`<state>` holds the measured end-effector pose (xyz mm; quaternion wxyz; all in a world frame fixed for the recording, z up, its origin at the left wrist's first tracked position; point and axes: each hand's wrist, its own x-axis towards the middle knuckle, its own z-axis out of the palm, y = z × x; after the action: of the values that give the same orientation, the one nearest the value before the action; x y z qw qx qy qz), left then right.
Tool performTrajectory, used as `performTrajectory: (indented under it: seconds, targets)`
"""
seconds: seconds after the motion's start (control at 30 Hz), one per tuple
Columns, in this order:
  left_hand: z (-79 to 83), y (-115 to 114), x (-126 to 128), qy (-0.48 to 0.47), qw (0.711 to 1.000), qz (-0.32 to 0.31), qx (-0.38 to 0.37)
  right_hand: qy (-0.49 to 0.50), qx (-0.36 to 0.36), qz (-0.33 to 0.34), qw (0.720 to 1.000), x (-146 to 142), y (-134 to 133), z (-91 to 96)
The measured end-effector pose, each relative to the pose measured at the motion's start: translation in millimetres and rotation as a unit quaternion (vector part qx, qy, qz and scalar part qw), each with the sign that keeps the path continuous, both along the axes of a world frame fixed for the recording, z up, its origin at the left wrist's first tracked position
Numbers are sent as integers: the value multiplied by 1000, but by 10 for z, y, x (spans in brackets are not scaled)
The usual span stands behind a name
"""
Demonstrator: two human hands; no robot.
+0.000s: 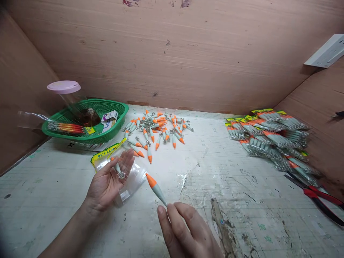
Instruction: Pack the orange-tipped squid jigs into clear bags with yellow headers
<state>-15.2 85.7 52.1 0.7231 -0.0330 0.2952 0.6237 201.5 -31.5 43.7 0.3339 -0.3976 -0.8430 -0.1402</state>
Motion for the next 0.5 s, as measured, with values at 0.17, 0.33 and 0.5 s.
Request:
performTrajectory:
  seconds: [0.17,0.33,0.5]
  targets:
    - [18,-9,9,4,1000,-2,0,11,-8,0,1000,-24,-49,5]
    - [30,-9,16,0,1000,2,-12,106,-37,-43,993,-102,-88,32]
    - [16,-7,14,-1,1000,1,-12,211,-125,-51,968,-125,-100,82]
